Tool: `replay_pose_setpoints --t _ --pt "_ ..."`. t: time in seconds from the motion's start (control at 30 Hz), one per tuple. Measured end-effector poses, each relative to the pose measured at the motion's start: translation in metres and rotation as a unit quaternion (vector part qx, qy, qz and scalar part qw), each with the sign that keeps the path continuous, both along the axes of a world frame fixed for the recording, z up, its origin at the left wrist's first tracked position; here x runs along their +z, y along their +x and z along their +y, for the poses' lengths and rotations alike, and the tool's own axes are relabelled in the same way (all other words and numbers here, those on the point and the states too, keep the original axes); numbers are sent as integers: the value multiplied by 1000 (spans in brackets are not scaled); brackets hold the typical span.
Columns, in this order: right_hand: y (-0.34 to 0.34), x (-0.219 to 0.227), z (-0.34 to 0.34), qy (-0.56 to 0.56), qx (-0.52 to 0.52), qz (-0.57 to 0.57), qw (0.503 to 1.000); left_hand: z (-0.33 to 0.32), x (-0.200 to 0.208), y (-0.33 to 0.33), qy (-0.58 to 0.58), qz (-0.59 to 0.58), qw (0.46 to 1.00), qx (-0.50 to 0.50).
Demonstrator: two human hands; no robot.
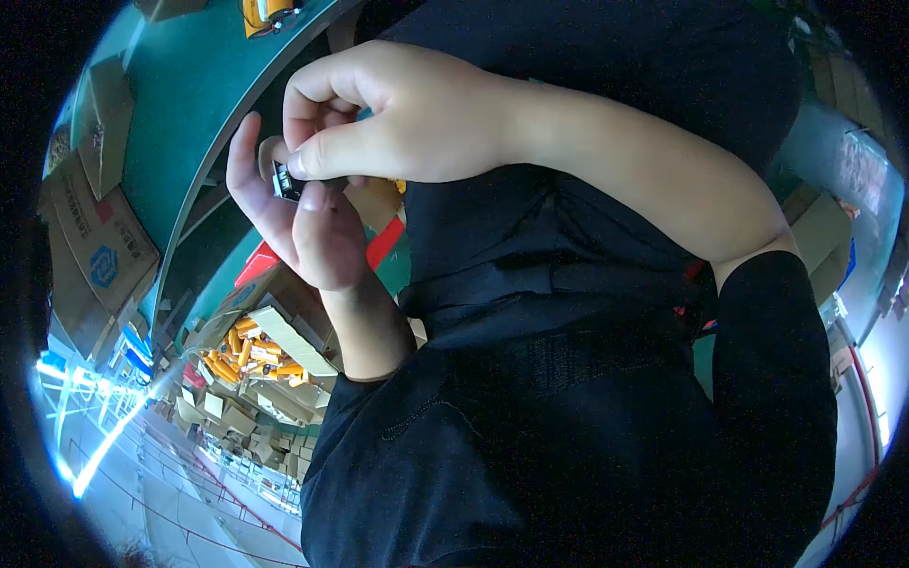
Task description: Assembling electronic components by inserting batteries into a plastic housing.
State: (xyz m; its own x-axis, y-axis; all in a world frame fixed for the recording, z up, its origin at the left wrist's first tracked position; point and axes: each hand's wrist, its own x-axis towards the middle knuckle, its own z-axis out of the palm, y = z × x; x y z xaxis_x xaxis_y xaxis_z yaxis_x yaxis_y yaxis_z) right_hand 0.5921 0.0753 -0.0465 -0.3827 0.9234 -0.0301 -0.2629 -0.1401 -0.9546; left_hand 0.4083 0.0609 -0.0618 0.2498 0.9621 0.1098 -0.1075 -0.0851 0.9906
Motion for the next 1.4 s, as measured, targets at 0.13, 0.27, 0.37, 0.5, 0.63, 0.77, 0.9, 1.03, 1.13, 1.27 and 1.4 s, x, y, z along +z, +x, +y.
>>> replay_pose_setpoints --t 0.13,0.27,0.37,0.5,0.63,0.77,0.9,1.03,1.13,1.27,1.4 --pt "-3 -4 0 12 -1 14 1000 2 -3 -7 4 -21 1000 21" --pt "-3 -8 -1 87 -41 -32 995 2 -13 -16 41 -10 998 37" --pt "1 -9 -2 187 -70 -120 973 3 -18 -20 72 -16 997 23" --pt "-1 -5 -3 203 -90 -128 966 4 -17 -20 32 -52 998 19" --pt "-1 3 -4 171 -116 -146 967 6 -23 -21 19 -79 997 -12" --pt "1 4 -3 144 -110 -158 971 6 -27 -22 19 -89 995 -30" --pt "3 -1 -1 182 -38 -154 971 6 -26 -22 27 -78 997 -2" --pt "6 -2 5 151 -122 -131 972 13 -28 -17 21 -88 995 -32" --pt "2 0 0 97 -72 -115 986 9 -23 -12 28 -43 999 -5" --pt "10 7 8 20 13 -123 992 3 -19 -14 28 13 999 31" --pt "10 -10 6 27 17 -102 994 3 -19 -2 16 37 998 48"
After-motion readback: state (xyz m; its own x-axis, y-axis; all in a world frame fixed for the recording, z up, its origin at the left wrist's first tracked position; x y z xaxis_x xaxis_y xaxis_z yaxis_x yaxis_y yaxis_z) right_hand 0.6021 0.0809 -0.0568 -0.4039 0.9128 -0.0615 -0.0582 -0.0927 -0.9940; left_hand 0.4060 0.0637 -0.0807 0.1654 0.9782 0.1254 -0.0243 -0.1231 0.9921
